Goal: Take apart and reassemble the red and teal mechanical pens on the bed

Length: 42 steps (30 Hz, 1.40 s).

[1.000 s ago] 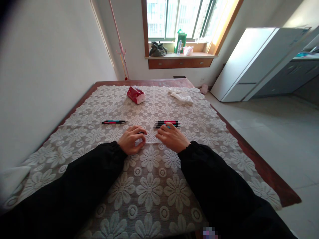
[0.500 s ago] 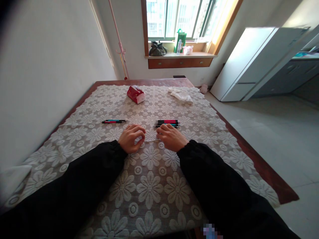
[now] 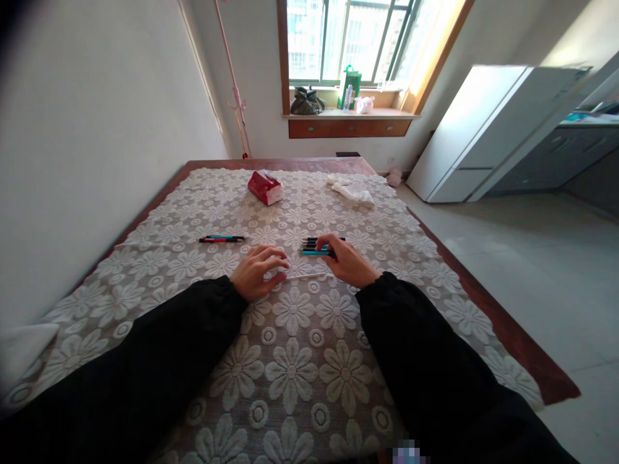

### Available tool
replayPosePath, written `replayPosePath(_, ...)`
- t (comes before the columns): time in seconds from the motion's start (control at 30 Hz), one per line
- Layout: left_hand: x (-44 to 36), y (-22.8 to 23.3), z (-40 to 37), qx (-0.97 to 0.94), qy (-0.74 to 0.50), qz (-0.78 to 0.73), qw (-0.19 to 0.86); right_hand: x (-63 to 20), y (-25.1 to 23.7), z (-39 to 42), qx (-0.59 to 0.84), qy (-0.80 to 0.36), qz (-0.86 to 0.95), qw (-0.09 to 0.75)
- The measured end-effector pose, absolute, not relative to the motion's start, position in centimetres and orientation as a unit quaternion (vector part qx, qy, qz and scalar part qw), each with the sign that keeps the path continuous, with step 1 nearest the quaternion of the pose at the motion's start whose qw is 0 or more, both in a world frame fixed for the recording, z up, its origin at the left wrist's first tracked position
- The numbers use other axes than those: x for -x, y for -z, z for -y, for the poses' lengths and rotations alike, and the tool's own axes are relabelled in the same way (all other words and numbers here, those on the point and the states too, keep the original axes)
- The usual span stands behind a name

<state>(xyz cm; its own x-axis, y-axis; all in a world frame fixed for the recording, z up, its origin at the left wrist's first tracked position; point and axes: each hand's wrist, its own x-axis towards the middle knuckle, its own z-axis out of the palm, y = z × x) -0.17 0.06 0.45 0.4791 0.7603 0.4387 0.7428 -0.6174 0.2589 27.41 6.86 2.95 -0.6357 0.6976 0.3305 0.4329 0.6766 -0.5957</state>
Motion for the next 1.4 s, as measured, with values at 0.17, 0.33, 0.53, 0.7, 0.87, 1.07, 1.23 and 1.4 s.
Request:
replayPosePath(0.17, 0.0, -0.3, 0.0, -0.882, -0.240, -0.404, 0.031, -27.9, -3.5, -7.1, 0.320, -0.250, 0.864, 0.298)
replayPosePath(0.33, 0.0, -0.3, -0.1, -0.877, -0.247, -0.411, 0.029, -28.7, -3.4, -7.4, 0.337, -0.177, 0.890, 0.252)
replayPosePath(0.53, 0.0, -0.2, -0.1, -0.878, -0.250, -0.408, 0.028, -27.8, -3.1, -7.1, 0.309, -0.172, 0.901, 0.252)
replayPosePath(0.7, 0.0, -0.4, 0.1, -0.876, -0.265, -0.401, 0.031, -28.5, -3.7, -7.3, 0.355, -0.205, 0.874, 0.260)
replayPosePath(0.87, 0.2, -0.7, 0.2, -0.839, -0.296, -0.455, 0.025, -30.1, -4.6, -8.0, 0.362, -0.187, 0.894, 0.188)
replayPosePath(1.07, 0.3, -0.6, 0.2, -0.834, -0.273, -0.479, 0.031, -29.1, -3.6, -7.6, 0.356, -0.165, 0.901, 0.186)
replayPosePath(1.23, 0.1, -0.7, 0.2, -0.837, -0.267, -0.477, 0.030, -29.0, -3.4, -7.6, 0.344, -0.167, 0.904, 0.193)
replayPosePath(1.4, 0.1, -0.6, 0.1, -0.841, -0.262, -0.473, 0.025, -29.2, -3.3, -7.8, 0.364, -0.129, 0.901, 0.199)
